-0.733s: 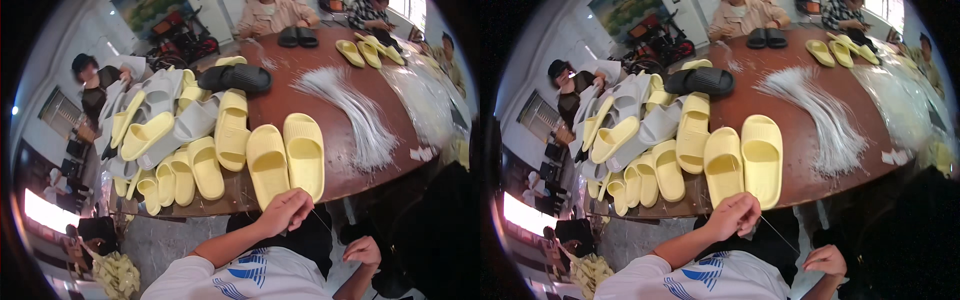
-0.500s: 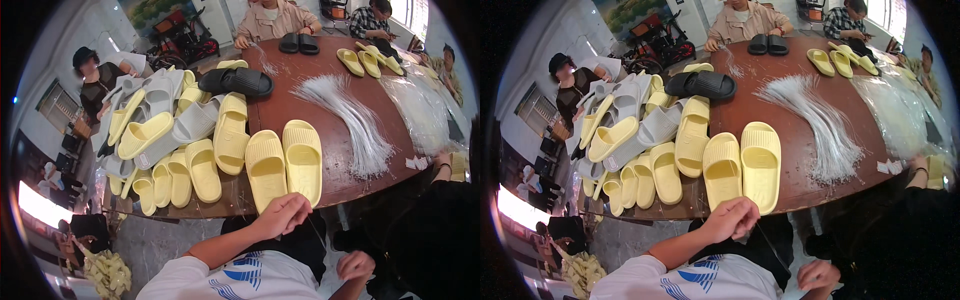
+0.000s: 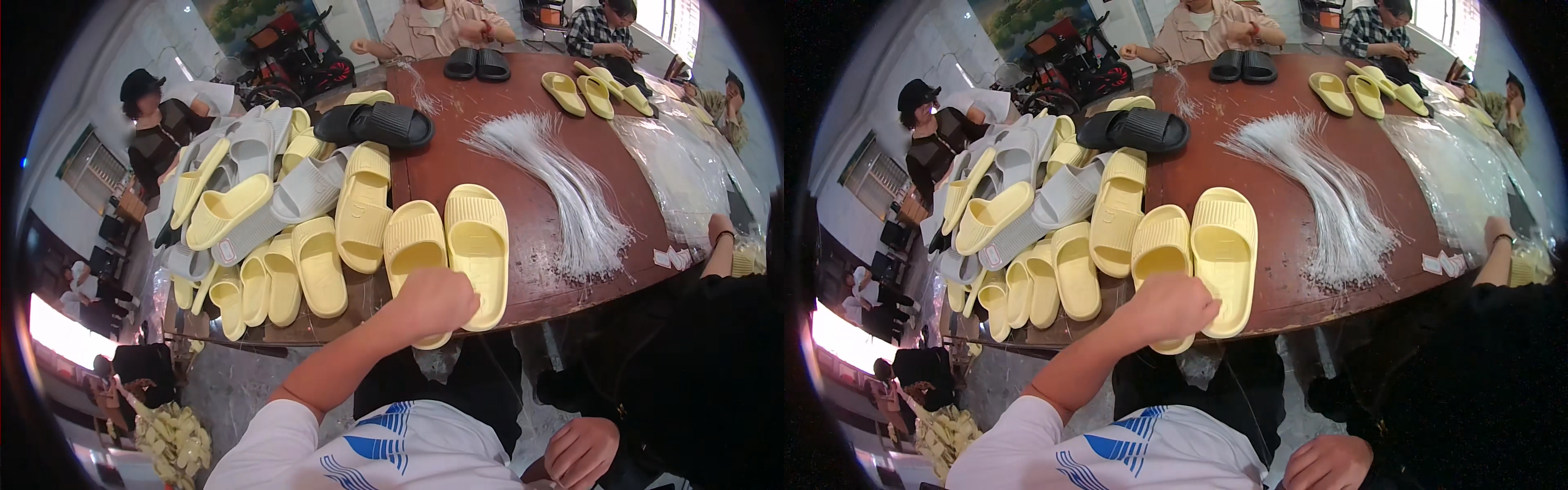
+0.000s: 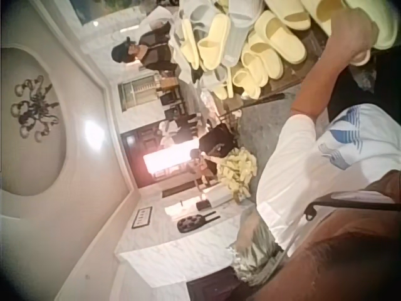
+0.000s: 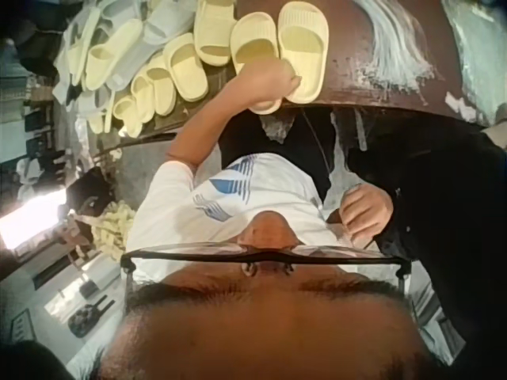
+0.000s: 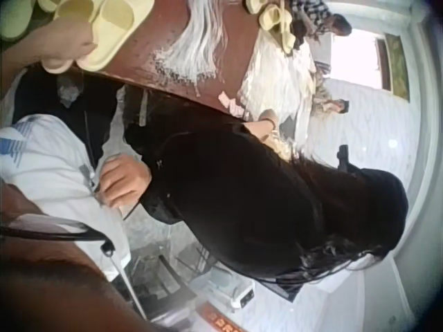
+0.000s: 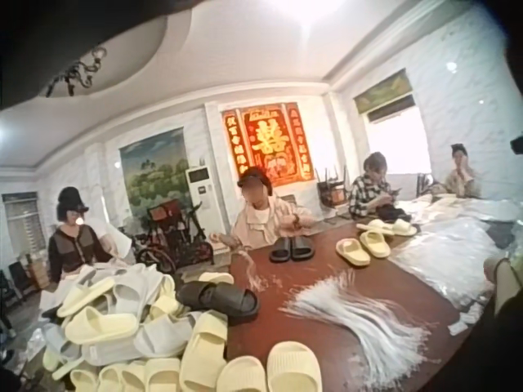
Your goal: The person pairs slides together by threading and securing plastic fasteners through each pair by hand.
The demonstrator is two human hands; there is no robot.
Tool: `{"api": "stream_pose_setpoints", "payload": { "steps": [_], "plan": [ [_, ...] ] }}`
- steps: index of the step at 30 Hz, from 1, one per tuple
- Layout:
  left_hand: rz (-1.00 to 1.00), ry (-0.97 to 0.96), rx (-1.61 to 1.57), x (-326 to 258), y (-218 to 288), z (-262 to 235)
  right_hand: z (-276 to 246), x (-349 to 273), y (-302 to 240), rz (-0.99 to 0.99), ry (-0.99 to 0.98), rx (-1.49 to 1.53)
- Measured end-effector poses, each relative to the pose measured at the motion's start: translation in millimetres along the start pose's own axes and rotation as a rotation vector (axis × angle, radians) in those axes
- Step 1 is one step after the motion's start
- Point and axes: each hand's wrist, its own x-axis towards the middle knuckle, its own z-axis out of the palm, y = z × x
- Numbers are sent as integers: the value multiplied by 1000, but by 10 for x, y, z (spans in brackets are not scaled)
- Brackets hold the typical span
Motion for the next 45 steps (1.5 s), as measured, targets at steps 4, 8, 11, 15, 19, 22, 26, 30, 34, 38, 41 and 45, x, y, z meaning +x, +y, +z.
{"api": "stream_pose_setpoints", "payload": {
  "steps": [4,8,11,15,19,22,26,30,34,38,41,45],
  "plan": [
    [-50,1,61,147,-30,-12,84,-230,16,148,171,-9],
    [-39,101,43,43,-74,-75,196,-404,13,381,398,-99],
    [-14,216,-64,-151,-203,-72,249,-465,-1,501,489,-148],
    [-164,342,-270,-418,-417,-122,209,-539,71,569,456,-115],
    [-180,384,-323,-475,-575,-167,177,-563,105,608,506,-104],
    [-218,383,-369,-478,-637,-217,126,-496,205,622,622,-126],
    [-13,570,-364,-65,-797,-422,24,-307,392,854,952,-209],
    [242,661,-263,633,-1109,-522,-55,-262,592,877,1067,-177],
    [622,458,12,1321,-1128,-499,-67,-205,658,910,1075,-184],
    [639,140,85,1633,-1017,-580,-42,-167,659,927,1101,-156],
    [644,73,127,1699,-1013,-631,-50,-133,678,964,1096,-149],
    [604,256,249,1775,-1263,-733,-103,-70,710,983,1103,-176]
  ]
}}
